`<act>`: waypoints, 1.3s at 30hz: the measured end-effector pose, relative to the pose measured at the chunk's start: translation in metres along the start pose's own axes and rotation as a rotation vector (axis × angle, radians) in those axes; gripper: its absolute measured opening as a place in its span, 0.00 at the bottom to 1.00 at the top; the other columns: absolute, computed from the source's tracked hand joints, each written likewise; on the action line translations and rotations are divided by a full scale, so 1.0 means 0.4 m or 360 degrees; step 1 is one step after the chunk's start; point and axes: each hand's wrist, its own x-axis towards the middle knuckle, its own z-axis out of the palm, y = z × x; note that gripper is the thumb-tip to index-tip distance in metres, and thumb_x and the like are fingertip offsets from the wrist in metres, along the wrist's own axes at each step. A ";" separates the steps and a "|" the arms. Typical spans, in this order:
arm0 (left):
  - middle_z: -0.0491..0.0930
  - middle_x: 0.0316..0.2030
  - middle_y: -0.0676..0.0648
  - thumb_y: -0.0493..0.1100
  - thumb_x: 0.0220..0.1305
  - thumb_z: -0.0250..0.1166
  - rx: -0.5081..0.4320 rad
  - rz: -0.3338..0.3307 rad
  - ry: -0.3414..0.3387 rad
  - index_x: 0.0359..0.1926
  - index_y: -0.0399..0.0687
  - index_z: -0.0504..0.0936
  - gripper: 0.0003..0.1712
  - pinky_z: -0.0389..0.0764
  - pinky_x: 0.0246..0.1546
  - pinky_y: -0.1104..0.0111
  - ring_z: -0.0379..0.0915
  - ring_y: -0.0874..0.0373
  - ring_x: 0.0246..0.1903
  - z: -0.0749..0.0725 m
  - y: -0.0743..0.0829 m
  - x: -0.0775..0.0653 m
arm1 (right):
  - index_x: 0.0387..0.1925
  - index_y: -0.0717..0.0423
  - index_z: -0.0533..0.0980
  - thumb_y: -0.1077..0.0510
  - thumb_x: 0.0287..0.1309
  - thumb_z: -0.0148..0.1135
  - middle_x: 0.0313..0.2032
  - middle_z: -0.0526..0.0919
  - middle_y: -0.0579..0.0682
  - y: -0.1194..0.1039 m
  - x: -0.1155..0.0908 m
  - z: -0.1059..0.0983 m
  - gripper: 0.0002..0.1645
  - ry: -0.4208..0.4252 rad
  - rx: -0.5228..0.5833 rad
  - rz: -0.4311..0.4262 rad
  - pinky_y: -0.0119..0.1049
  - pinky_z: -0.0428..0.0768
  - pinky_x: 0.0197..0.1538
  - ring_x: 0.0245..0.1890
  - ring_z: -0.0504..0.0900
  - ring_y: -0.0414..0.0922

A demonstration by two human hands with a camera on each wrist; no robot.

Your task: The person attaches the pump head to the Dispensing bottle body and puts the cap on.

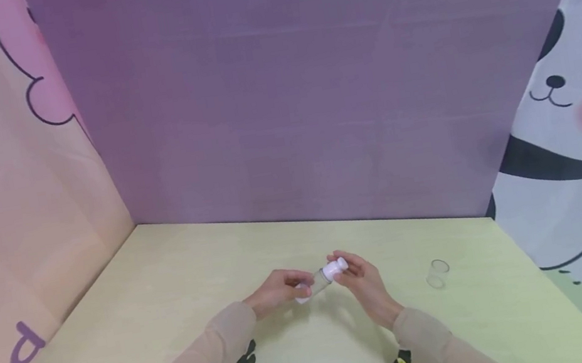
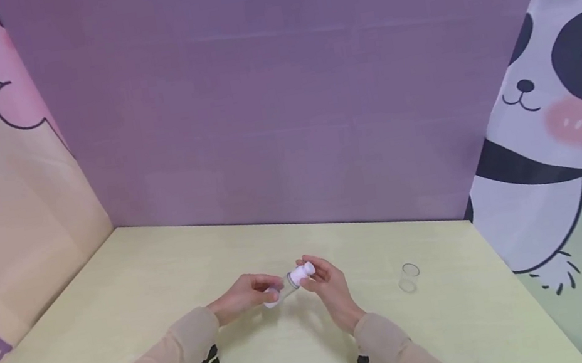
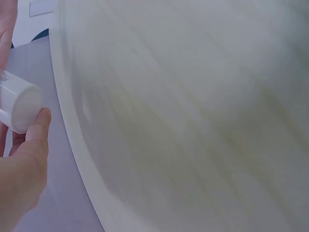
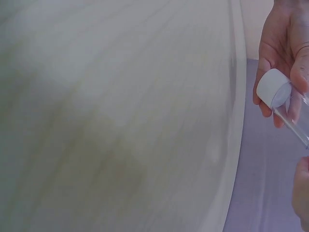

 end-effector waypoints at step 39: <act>0.76 0.52 0.43 0.41 0.60 0.60 0.0018 0.0003 -0.0008 0.54 0.43 0.75 0.20 0.75 0.48 0.62 0.72 0.55 0.46 0.001 0.006 0.034 | 0.49 0.63 0.71 0.60 0.49 0.65 0.44 0.80 0.53 0.005 0.025 -0.019 0.25 0.0192 -0.0216 0.0050 0.39 0.75 0.54 0.42 0.78 0.39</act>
